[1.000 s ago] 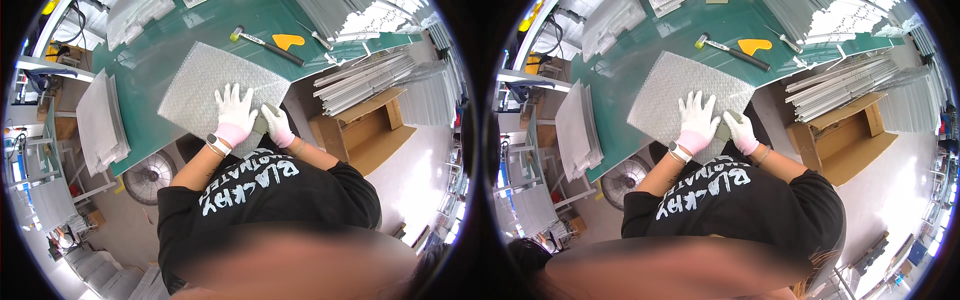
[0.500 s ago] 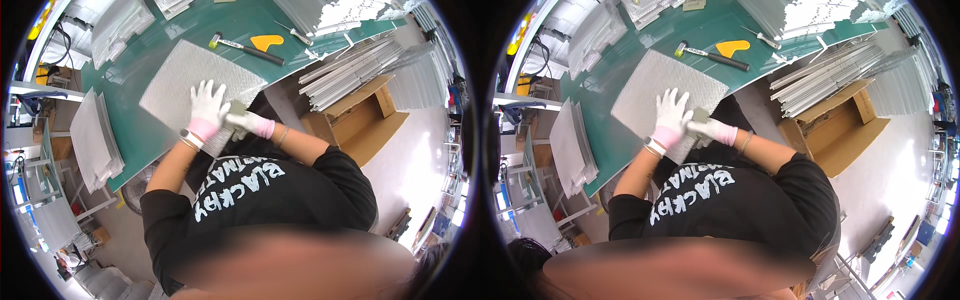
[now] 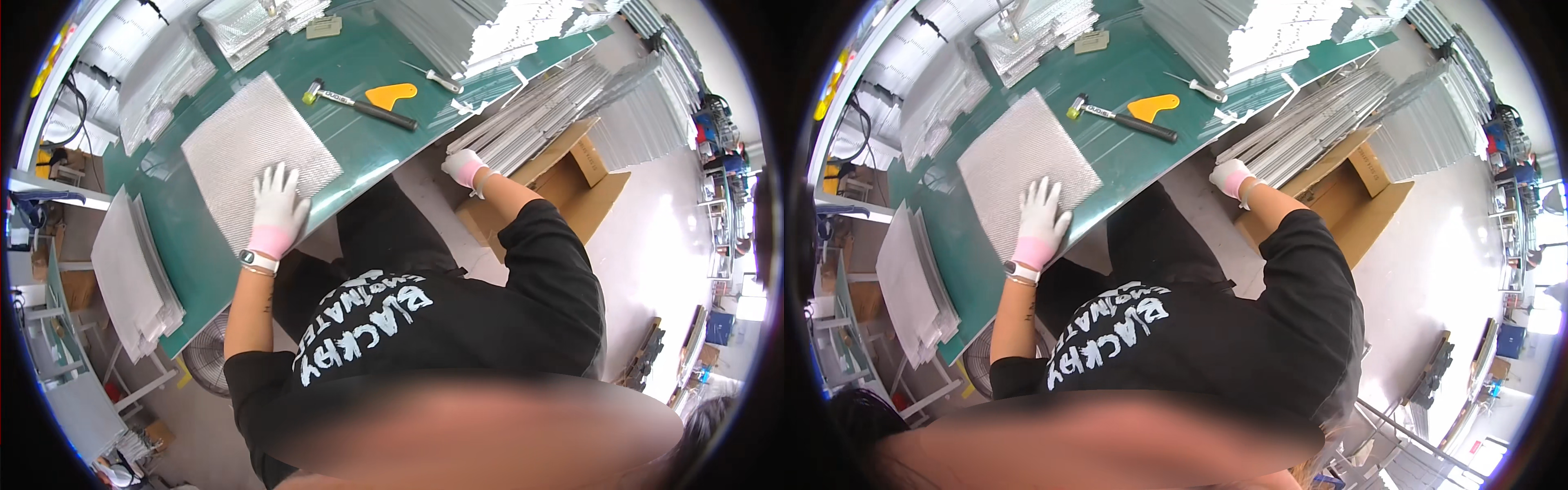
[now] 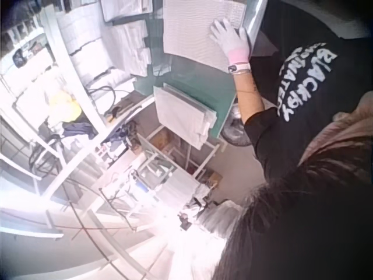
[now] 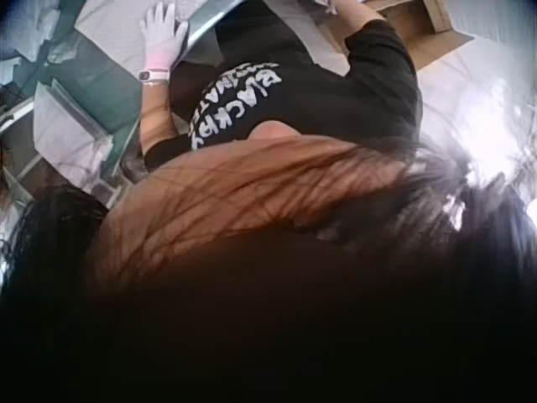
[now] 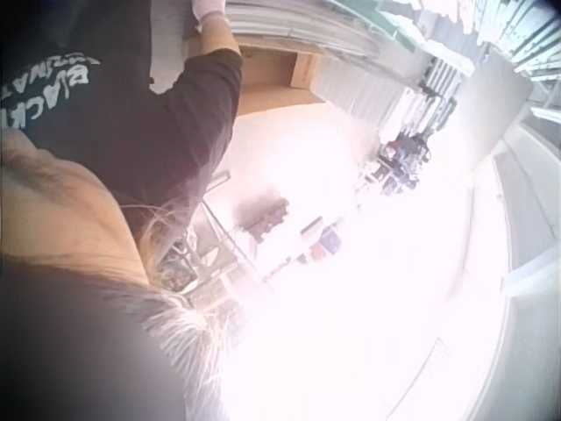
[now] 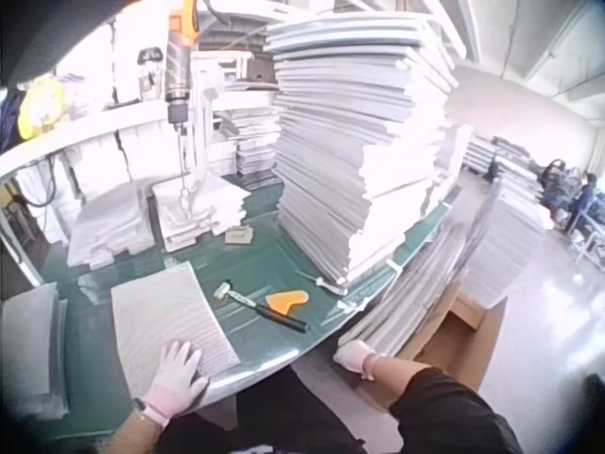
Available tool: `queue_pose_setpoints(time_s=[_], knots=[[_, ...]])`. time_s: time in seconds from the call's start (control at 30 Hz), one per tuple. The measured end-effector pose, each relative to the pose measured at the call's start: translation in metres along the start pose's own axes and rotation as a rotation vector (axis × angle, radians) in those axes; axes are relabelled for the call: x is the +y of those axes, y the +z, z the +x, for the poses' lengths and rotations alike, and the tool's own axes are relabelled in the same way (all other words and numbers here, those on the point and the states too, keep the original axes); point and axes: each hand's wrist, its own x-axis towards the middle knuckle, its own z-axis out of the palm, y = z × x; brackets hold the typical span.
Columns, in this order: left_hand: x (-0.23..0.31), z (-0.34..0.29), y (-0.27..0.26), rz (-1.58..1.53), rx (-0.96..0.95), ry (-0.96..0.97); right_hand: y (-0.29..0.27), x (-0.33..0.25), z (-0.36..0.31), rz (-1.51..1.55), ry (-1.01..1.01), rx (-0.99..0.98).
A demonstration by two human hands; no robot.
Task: Assembling metal mesh filters by placing them in frames and securing with an electric screwdriver.
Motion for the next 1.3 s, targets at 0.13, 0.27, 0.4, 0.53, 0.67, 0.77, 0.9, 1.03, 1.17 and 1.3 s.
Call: queue_pose_setpoints(time_s=[0.13, 0.27, 0.4, 0.53, 0.67, 0.77, 0.9, 1.03, 1.17, 1.3], knots=[[0.014, -0.009, 0.002, -0.079, 0.151, 0.086, 0.001, 0.014, -0.02, -0.001, -0.103, 0.168], [0.074, -0.047, 0.007, -0.738, 0.106, 0.222, -0.042, -0.001, -0.056, 0.113, -0.346, 0.653], [0.104, -0.046, 0.045, -1.114, -0.412, 0.126, -0.09, -0.026, -0.073, 0.2, -0.39, 0.659], [0.112, -0.043, 0.073, -1.173, -0.42, 0.103, -0.021, -0.025, -0.029, 0.162, -0.078, 0.125], [0.107, -0.057, 0.08, -1.332, -0.471, -0.05, 0.018, -0.022, 0.002, 0.141, -0.104, 0.096], [0.085, -0.079, 0.088, -1.26, -0.418, -0.091, 0.004, -0.021, 0.009, 0.106, -0.093, 0.003], [0.059, -0.112, 0.106, -1.39, -0.364, -0.33, -0.031, -0.012, -0.008, 0.179, -0.215, 0.025], [0.058, -0.111, 0.11, -1.456, -0.328, -0.4, -0.074, 0.009, -0.047, 0.359, -0.242, 0.247], [0.072, -0.09, 0.117, -1.587, -0.333, -0.348, -0.098, 0.007, -0.071, 0.754, -0.283, 0.127], [0.086, -0.068, 0.105, -1.607, -0.39, -0.289, -0.11, -0.012, -0.072, 0.555, -0.178, 0.185]])
